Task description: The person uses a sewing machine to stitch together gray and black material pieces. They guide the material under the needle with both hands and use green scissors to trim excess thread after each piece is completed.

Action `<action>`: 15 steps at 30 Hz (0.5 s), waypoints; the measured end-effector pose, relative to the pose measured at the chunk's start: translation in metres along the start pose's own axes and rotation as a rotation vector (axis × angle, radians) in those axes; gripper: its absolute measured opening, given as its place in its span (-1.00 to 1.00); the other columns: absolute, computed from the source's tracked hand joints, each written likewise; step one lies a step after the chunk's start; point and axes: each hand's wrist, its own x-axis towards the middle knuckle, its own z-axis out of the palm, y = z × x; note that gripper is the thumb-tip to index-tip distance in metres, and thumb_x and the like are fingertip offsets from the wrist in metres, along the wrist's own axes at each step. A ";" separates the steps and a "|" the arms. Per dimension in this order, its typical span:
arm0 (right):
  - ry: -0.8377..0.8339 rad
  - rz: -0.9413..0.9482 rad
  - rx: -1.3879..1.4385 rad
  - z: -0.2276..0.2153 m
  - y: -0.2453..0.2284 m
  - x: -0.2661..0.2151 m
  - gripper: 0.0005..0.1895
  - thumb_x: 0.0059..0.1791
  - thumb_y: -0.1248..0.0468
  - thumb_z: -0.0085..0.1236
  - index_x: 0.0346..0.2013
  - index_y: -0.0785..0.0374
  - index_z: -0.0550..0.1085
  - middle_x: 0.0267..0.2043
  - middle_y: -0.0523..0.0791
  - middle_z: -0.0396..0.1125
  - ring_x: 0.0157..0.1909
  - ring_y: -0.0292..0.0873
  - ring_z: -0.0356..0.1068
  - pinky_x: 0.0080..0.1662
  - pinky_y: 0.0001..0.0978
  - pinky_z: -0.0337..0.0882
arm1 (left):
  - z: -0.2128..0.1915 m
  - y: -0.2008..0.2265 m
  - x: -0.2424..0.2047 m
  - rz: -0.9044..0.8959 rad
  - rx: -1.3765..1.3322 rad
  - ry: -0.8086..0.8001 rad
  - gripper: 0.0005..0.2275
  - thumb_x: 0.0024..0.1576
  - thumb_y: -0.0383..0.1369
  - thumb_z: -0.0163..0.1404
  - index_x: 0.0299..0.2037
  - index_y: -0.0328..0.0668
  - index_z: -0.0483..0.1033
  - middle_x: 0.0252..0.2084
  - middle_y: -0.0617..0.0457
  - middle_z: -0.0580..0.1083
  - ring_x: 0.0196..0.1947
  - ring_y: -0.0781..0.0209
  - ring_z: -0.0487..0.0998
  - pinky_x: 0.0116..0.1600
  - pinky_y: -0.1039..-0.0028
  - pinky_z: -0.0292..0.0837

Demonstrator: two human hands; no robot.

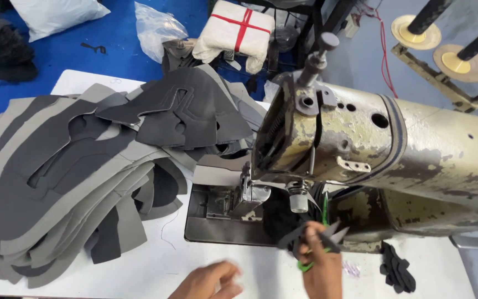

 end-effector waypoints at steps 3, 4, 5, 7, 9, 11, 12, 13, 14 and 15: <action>-0.006 -0.019 -0.266 0.007 0.026 -0.025 -0.74 -0.05 0.35 0.24 -0.09 0.38 0.53 -0.67 -0.12 0.25 -0.68 -0.29 0.15 -0.60 -0.45 0.06 | 0.002 0.050 0.020 0.109 -0.192 0.087 -0.60 0.10 -0.17 0.21 0.07 -0.17 0.45 -0.23 0.08 0.56 -0.22 0.31 0.59 -0.14 0.43 0.52; -0.004 -0.026 -0.265 0.013 0.025 -0.032 -0.74 -0.05 0.35 0.24 -0.09 0.38 0.53 -0.67 -0.12 0.25 -0.68 -0.29 0.15 -0.60 -0.45 0.06 | 0.005 0.044 0.027 0.114 -0.191 0.085 -0.60 0.10 -0.17 0.21 0.07 -0.17 0.45 -0.23 0.08 0.56 -0.22 0.31 0.59 -0.14 0.43 0.52; -0.024 0.016 -0.312 0.018 0.024 -0.040 -0.76 -0.08 0.35 0.26 -0.13 0.34 0.54 -0.68 -0.12 0.27 -0.69 -0.28 0.17 -0.60 -0.44 0.05 | 0.009 0.037 0.032 0.125 -0.283 0.054 -0.65 0.13 -0.22 0.19 0.04 -0.21 0.46 -0.26 0.04 0.56 -0.28 0.30 0.57 -0.18 0.44 0.50; -0.044 0.056 -0.358 0.017 0.020 -0.045 -0.77 -0.10 0.35 0.28 -0.16 0.31 0.55 -0.70 -0.12 0.28 -0.70 -0.28 0.19 -0.61 -0.43 0.03 | 0.007 0.031 0.036 0.139 -0.375 0.024 -0.70 0.16 -0.26 0.16 0.01 -0.25 0.48 -0.28 0.00 0.56 -0.33 0.30 0.55 -0.21 0.45 0.49; 0.150 -0.026 -0.365 0.003 0.016 -0.044 -0.83 -0.07 0.30 0.27 -0.24 0.34 0.57 -0.65 -0.08 0.35 -0.70 -0.27 0.14 -0.63 -0.41 0.01 | -0.003 0.029 0.031 0.041 -0.314 0.062 -0.78 0.22 -0.29 0.11 -0.02 -0.23 0.57 -0.30 -0.02 0.61 -0.37 0.27 0.58 -0.23 0.48 0.50; 0.179 -0.135 -0.467 -0.004 0.007 -0.044 -0.84 -0.06 0.30 0.29 -0.23 0.32 0.58 -0.61 -0.10 0.33 -0.66 -0.31 0.15 -0.60 -0.45 0.03 | -0.019 0.021 0.011 0.051 -0.163 0.120 -0.78 0.21 -0.30 0.09 0.01 -0.16 0.59 -0.30 -0.02 0.61 -0.36 0.20 0.60 -0.23 0.44 0.49; 0.210 -0.252 -0.563 -0.006 0.003 -0.042 -0.84 -0.04 0.29 0.32 -0.22 0.31 0.59 -0.57 -0.13 0.32 -0.63 -0.36 0.16 -0.57 -0.49 0.05 | -0.029 0.017 0.000 0.066 -0.007 0.175 -0.77 0.20 -0.31 0.08 0.04 -0.10 0.60 -0.30 -0.02 0.61 -0.35 0.14 0.62 -0.23 0.40 0.49; 0.192 -0.250 -0.563 -0.006 0.014 -0.043 -0.84 -0.04 0.29 0.32 -0.22 0.31 0.59 -0.57 -0.13 0.32 -0.63 -0.36 0.16 -0.57 -0.49 0.05 | -0.035 0.018 -0.007 0.061 -0.008 0.191 -0.77 0.20 -0.31 0.08 0.04 -0.10 0.60 -0.30 -0.02 0.61 -0.35 0.14 0.62 -0.23 0.40 0.49; 0.044 -0.325 -0.728 -0.006 0.025 -0.044 -0.77 -0.16 0.31 0.39 -0.24 0.30 0.60 -0.53 -0.11 0.42 -0.64 -0.32 0.24 -0.58 -0.46 0.16 | -0.041 0.019 -0.015 0.109 0.080 0.176 -0.76 0.20 -0.32 0.08 0.05 -0.09 0.59 -0.27 -0.04 0.58 -0.31 0.04 0.62 -0.21 0.31 0.47; -0.108 -0.398 -0.894 -0.007 0.037 -0.048 -0.68 -0.28 0.34 0.46 -0.26 0.28 0.60 -0.49 -0.08 0.53 -0.64 -0.27 0.32 -0.58 -0.43 0.27 | -0.045 0.020 -0.024 0.152 0.163 0.157 -0.76 0.20 -0.32 0.09 0.06 -0.08 0.57 -0.24 -0.07 0.55 -0.27 -0.06 0.62 -0.20 0.23 0.45</action>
